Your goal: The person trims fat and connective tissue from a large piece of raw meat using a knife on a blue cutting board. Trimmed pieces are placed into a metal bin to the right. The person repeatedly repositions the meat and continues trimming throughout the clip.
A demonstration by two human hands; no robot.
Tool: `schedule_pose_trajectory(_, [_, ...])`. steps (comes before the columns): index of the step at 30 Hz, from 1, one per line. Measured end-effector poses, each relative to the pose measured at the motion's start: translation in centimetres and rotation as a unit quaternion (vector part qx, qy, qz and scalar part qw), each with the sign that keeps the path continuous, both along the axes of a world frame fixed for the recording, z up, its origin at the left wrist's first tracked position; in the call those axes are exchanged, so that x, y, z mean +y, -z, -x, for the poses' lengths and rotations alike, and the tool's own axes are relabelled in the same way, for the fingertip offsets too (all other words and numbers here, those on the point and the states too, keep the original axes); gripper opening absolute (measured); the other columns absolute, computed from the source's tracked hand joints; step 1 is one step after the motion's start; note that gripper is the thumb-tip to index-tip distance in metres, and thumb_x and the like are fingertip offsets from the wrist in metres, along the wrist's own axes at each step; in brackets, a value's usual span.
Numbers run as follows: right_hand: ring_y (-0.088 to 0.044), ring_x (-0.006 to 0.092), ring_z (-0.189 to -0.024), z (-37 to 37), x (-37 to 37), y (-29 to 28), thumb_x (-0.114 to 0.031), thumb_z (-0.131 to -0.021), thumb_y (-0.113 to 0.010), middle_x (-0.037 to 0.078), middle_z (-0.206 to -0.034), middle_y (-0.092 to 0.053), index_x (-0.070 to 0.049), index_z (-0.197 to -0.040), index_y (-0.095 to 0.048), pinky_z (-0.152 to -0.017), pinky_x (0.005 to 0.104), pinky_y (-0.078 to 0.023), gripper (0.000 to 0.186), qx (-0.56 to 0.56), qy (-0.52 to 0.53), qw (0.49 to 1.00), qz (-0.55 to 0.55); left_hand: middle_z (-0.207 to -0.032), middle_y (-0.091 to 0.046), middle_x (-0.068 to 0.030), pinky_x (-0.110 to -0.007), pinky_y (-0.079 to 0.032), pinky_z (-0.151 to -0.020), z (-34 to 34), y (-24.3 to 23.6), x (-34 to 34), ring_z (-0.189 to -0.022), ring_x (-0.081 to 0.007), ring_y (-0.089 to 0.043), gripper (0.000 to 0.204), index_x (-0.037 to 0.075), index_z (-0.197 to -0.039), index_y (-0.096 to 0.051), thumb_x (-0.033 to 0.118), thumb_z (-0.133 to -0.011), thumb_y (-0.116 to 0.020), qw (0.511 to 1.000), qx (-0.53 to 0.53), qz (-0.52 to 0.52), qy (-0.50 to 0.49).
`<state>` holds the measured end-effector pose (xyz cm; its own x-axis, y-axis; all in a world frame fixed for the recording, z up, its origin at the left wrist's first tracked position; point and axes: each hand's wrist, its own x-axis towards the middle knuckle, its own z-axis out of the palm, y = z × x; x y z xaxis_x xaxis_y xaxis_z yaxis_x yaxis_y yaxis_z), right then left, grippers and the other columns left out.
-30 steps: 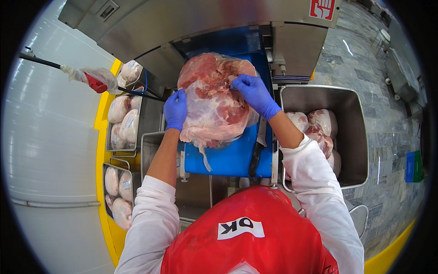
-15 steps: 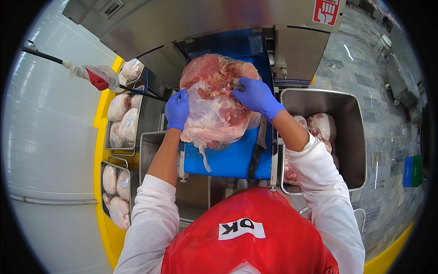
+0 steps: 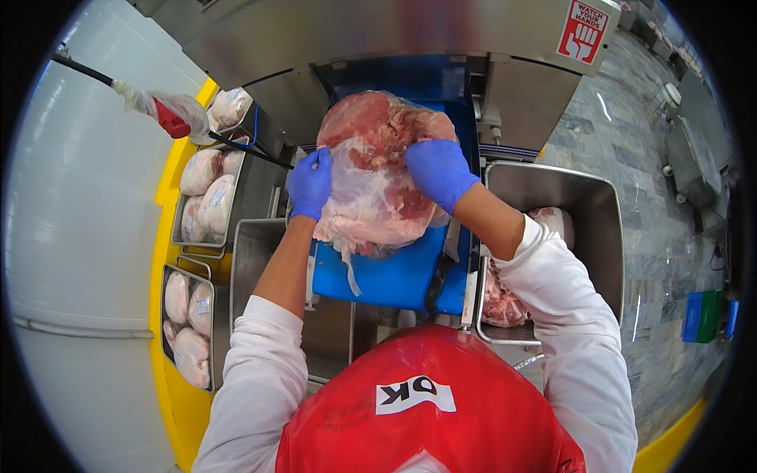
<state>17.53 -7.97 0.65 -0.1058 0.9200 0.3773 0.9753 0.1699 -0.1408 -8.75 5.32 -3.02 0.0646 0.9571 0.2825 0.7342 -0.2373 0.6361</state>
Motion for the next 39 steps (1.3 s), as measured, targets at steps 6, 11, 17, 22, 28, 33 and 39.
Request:
schedule_pose_trajectory(6, [-0.078,0.0391,-0.087,0.1,1.2,-0.3,-0.010,-0.091,-0.065,0.020,-0.092,-0.078,-0.006,-0.091,-0.081,-0.078,0.0477,-0.062,0.016,-0.006,-0.010,0.999,0.033,-0.117,-0.075,-0.0265,-0.050,-0.056,-0.097,-0.1,-0.1,-0.1,-0.111,-0.0460,-0.071,0.057,0.012,-0.122,-0.081,0.060,-0.103,-0.057,1.000,0.015,-0.011,-0.009])
schedule_pose_trajectory(11, [-0.078,0.0387,-0.091,0.0,0.5,1.1,-0.009,-0.094,-0.063,0.021,-0.094,-0.079,-0.006,-0.098,-0.078,-0.081,0.0490,-0.062,0.016,0.056,0.015,0.998,-0.011,-0.119,-0.075,-0.0260,-0.049,-0.055,-0.098,-0.2,-0.4,-0.6,-0.112,-0.0459,-0.071,0.056,0.012,-0.121,-0.081,0.060,-0.102,-0.058,1.000,-0.002,-0.007,-0.006])
schedule_pose_trajectory(17, [-0.077,0.0415,-0.090,0.2,0.6,2.1,-0.007,-0.092,-0.061,0.022,-0.096,-0.077,-0.006,-0.107,-0.072,-0.078,0.0512,-0.061,0.019,0.079,0.045,0.996,0.002,-0.120,-0.075,-0.0261,-0.049,-0.055,-0.099,-0.2,-0.5,-0.7,-0.113,-0.0452,-0.071,0.055,0.012,-0.123,-0.081,0.058,-0.102,-0.060,1.000,0.001,-0.001,-0.013])
schedule_pose_trajectory(22, [-0.076,0.0420,-0.087,0.0,0.5,2.2,-0.007,-0.091,-0.061,0.021,-0.097,-0.076,-0.006,-0.109,-0.070,-0.075,0.0527,-0.060,0.019,0.084,0.041,0.995,-0.026,-0.120,-0.075,-0.0261,-0.048,-0.055,-0.099,0.0,-0.2,-0.4,-0.113,-0.0447,-0.071,0.055,0.012,-0.124,-0.080,0.058,-0.101,-0.061,1.000,-0.009,-0.001,-0.003])
schedule_pose_trajectory(28, [-0.077,0.0426,-0.092,0.1,-0.2,1.4,-0.007,-0.094,-0.059,0.023,-0.102,-0.077,-0.003,-0.111,-0.069,-0.081,0.0519,-0.062,0.020,0.078,0.058,0.995,0.012,-0.118,-0.076,-0.0245,-0.047,-0.056,-0.098,0.0,0.0,-0.2,-0.112,-0.0437,-0.073,0.053,0.012,-0.123,-0.080,0.056,-0.101,-0.062,0.999,-0.032,-0.008,0.006])
schedule_pose_trajectory(33, [-0.076,0.0435,-0.092,0.0,-0.6,1.3,-0.007,-0.094,-0.058,0.022,-0.103,-0.077,-0.006,-0.111,-0.068,-0.080,0.0538,-0.061,0.020,0.088,0.069,0.993,0.045,-0.120,-0.076,-0.0236,-0.046,-0.057,-0.097,0.0,0.0,-0.1,-0.112,-0.0418,-0.074,0.052,0.011,-0.122,-0.081,0.055,-0.100,-0.064,0.999,-0.033,0.003,0.000])
schedule_pose_trajectory(39, [-0.072,0.0452,-0.075,-0.6,-0.7,2.7,-0.017,-0.097,-0.063,0.021,-0.084,-0.073,-0.008,-0.104,-0.065,-0.067,0.0556,-0.058,0.011,0.102,0.034,0.993,-0.057,-0.116,-0.077,-0.0238,-0.045,-0.057,-0.097,-0.1,-0.1,0.1,-0.110,-0.0412,-0.074,0.052,0.008,-0.118,-0.081,0.053,-0.100,-0.066,0.999,-0.040,0.012,0.003])
